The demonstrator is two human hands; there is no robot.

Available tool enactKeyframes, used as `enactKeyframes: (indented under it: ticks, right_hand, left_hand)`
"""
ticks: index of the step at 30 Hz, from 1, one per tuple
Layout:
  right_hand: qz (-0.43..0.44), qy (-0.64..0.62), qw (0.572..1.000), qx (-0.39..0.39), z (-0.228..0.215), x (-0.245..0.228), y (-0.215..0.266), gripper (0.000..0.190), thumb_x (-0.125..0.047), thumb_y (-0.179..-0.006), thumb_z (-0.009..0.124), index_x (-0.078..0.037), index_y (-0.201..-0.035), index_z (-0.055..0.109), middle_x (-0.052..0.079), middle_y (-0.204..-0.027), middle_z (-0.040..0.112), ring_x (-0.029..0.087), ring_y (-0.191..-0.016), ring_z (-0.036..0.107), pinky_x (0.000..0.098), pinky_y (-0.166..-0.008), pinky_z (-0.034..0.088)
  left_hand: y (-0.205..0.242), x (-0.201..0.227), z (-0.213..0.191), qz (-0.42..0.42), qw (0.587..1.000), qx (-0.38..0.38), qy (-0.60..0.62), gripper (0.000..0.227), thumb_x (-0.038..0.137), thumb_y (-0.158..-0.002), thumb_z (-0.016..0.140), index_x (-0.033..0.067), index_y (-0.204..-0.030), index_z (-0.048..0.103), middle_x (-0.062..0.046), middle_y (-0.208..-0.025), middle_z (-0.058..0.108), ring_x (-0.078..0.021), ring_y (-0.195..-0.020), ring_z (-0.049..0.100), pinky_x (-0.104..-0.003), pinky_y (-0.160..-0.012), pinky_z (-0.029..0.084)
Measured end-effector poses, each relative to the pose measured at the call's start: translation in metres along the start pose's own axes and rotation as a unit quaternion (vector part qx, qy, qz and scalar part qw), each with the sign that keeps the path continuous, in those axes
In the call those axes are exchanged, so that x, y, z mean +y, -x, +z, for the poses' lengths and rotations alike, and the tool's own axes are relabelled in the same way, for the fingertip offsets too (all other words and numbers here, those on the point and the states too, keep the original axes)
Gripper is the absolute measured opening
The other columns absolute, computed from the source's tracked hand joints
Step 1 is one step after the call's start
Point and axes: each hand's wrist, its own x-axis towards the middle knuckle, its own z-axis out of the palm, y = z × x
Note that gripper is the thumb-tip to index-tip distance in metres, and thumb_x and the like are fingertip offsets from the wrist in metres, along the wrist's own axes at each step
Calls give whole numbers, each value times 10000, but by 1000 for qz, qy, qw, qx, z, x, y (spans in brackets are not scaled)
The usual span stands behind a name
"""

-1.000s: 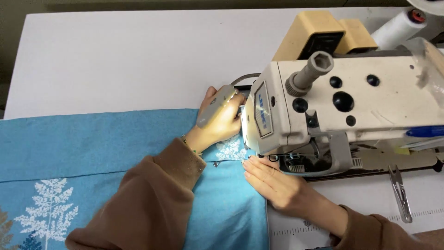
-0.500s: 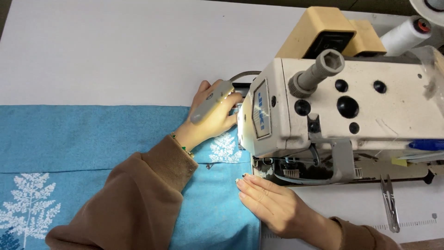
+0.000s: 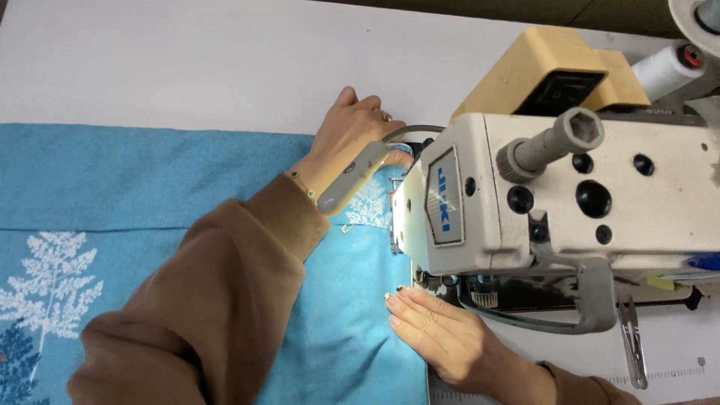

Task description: Sewing the edges of blue patterned cushion covers using an industrial sewing machine in a factory setting.

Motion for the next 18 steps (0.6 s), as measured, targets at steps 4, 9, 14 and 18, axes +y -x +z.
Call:
enactKeyframes:
  ticks: [4,9,14,18]
  right_hand:
    - [3,-1,1000,-21,-3,1,1,319,35,-1034,381,99,-1212,637,275,-1293,673,406,-1218,697,491,-1121,553]
    - [32,-9,999,-33,-7,-1,-2,323,89,-1009,411,81,-1247,630,251,-1331,667,389,-1266,675,475,-1139,541]
    - [52,-21,998,-35,-3,2,2,324,-25,-1057,393,59,-1230,655,239,-1334,669,360,-1267,678,478,-1140,530]
    - [57,-23,998,-27,-2,4,0,343,-24,-1047,380,69,-1220,661,232,-1324,676,355,-1255,689,476,-1139,530]
  left_hand:
    - [-20,-17,-11,29,998,-58,0,498,683,-928,542,211,-787,621,10,-580,611,-214,-696,552,-381,-719,334]
    - [-39,-47,-1,22,998,-63,16,637,818,-956,548,211,-794,652,10,-654,673,-233,-741,600,-409,-732,342]
    - [-56,-74,21,48,999,7,-20,657,838,-960,602,210,-774,656,7,-640,652,-234,-717,613,-410,-735,359]
    - [-70,-95,37,87,992,86,-46,673,848,-971,662,211,-757,627,28,-583,553,-198,-644,570,-375,-696,342]
